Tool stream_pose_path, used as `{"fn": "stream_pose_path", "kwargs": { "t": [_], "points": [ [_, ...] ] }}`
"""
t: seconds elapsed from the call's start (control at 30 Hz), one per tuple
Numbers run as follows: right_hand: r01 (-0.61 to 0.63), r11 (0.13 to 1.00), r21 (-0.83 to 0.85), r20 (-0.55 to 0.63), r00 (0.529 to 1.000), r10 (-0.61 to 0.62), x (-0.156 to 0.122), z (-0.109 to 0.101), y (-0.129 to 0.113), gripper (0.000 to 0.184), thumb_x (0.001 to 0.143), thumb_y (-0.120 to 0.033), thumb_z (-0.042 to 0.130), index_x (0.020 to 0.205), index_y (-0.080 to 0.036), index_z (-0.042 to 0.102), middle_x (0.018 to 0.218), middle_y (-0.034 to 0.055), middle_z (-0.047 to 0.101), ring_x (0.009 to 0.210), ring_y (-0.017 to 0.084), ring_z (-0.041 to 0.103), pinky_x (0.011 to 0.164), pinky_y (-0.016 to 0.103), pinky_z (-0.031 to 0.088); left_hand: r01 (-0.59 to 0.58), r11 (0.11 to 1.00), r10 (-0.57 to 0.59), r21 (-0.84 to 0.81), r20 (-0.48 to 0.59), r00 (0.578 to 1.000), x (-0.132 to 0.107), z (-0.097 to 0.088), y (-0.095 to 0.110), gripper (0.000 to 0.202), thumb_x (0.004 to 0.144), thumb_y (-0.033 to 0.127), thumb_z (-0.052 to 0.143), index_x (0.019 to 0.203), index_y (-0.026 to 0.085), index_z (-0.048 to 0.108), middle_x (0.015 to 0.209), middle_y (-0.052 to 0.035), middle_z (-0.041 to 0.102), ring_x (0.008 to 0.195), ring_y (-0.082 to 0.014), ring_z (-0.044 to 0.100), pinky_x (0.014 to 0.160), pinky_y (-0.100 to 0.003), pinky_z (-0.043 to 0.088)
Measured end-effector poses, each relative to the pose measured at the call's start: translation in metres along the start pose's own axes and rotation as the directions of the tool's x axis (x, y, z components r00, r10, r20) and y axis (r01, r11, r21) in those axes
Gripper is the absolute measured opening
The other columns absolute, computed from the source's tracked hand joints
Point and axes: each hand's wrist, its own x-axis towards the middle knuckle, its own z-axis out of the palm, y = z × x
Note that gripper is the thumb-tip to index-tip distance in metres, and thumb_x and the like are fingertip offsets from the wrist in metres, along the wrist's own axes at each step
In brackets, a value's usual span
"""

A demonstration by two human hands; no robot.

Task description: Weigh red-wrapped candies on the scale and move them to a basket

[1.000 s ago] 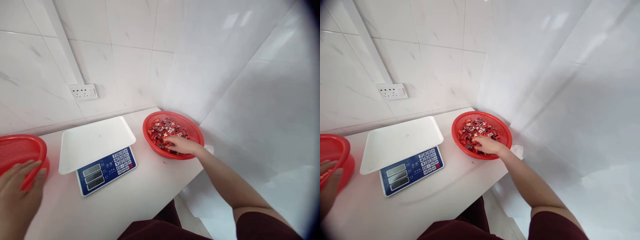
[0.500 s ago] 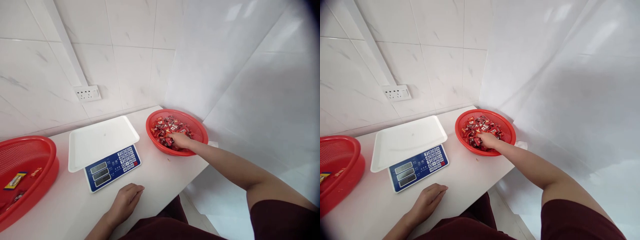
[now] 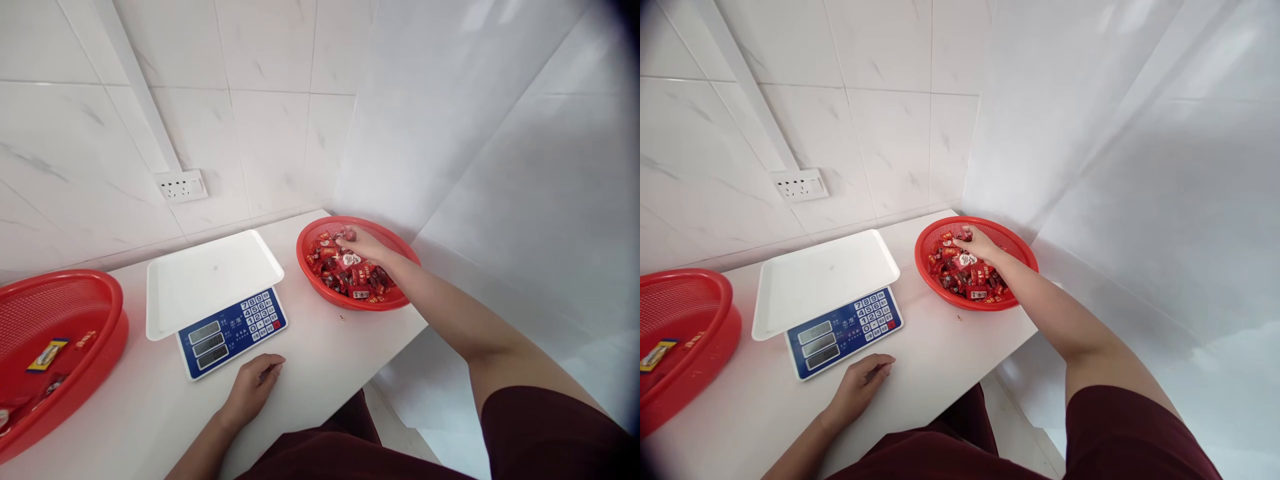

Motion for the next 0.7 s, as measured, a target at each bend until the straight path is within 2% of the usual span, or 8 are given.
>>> {"fn": "stream_pose_path", "kwargs": {
  "t": [0.17, 0.3, 0.4, 0.5, 0.6, 0.7],
  "points": [
    [-0.070, 0.996, 0.058, 0.142, 0.988, 0.061, -0.010, -0.012, -0.012, 0.029, 0.076, -0.038, 0.064, 0.099, -0.021, 0.057, 0.097, 0.0037, 0.062, 0.073, 0.013, 0.059, 0.063, 0.028, 0.054, 0.067, 0.997, -0.066, -0.047, 0.026, 0.997, 0.005, -0.001, 0.000, 0.018, 0.081, 0.034, 0.050, 0.089, 0.033, 0.066, 0.092, -0.0031, 0.069, 0.086, -0.0253, 0.064, 0.075, -0.039, 0.053],
    [-0.162, 0.987, 0.017, 0.306, 0.940, 0.150, -0.020, -0.021, -0.016, 0.031, 0.074, -0.046, 0.067, 0.091, -0.021, 0.060, 0.096, 0.0051, 0.063, 0.076, 0.016, 0.059, 0.062, 0.029, 0.056, 0.099, 0.992, -0.096, -0.074, 0.050, 0.994, 0.006, -0.002, 0.000, 0.017, 0.081, 0.034, 0.051, 0.089, 0.034, 0.066, 0.092, -0.0022, 0.069, 0.087, -0.0250, 0.064, 0.077, -0.039, 0.052],
    [-0.230, 0.972, -0.057, 0.330, 0.914, 0.235, -0.024, -0.023, -0.018, 0.039, 0.072, -0.052, 0.066, 0.094, -0.021, 0.060, 0.100, 0.0085, 0.064, 0.083, 0.021, 0.061, 0.061, 0.030, 0.057, 0.115, 0.989, -0.110, -0.088, 0.059, 0.992, 0.006, -0.002, 0.001, 0.018, 0.080, 0.035, 0.051, 0.089, 0.035, 0.067, 0.092, -0.0018, 0.069, 0.086, -0.0250, 0.064, 0.077, -0.038, 0.051],
    [-0.299, 0.954, -0.036, 0.344, 0.892, 0.293, -0.024, -0.022, -0.020, 0.044, 0.077, -0.057, 0.058, 0.102, -0.020, 0.058, 0.104, 0.0112, 0.064, 0.089, 0.023, 0.062, 0.060, 0.029, 0.057, 0.122, 0.988, -0.117, -0.098, 0.061, 0.991, 0.006, -0.002, 0.000, 0.018, 0.080, 0.034, 0.051, 0.089, 0.035, 0.067, 0.093, -0.0013, 0.069, 0.086, -0.0250, 0.064, 0.077, -0.038, 0.051],
    [-0.338, 0.940, 0.053, 0.367, 0.882, 0.296, -0.024, -0.021, -0.022, 0.047, 0.082, -0.058, 0.050, 0.112, -0.022, 0.055, 0.108, 0.0107, 0.064, 0.093, 0.022, 0.062, 0.060, 0.028, 0.058, 0.124, 0.987, -0.118, -0.102, 0.067, 0.991, 0.005, -0.002, -0.001, 0.018, 0.080, 0.033, 0.051, 0.090, 0.036, 0.067, 0.093, -0.0011, 0.069, 0.086, -0.0245, 0.063, 0.078, -0.037, 0.051],
    [-0.343, 0.939, 0.021, 0.366, 0.877, 0.312, -0.023, -0.020, -0.022, 0.049, 0.082, -0.060, 0.049, 0.112, -0.022, 0.056, 0.112, 0.0111, 0.062, 0.096, 0.023, 0.061, 0.063, 0.029, 0.058, 0.118, 0.988, -0.111, -0.101, 0.076, 0.991, 0.005, -0.003, -0.001, 0.018, 0.081, 0.033, 0.051, 0.091, 0.035, 0.066, 0.094, -0.0013, 0.068, 0.087, -0.0241, 0.063, 0.078, -0.037, 0.050]
  ]
}}
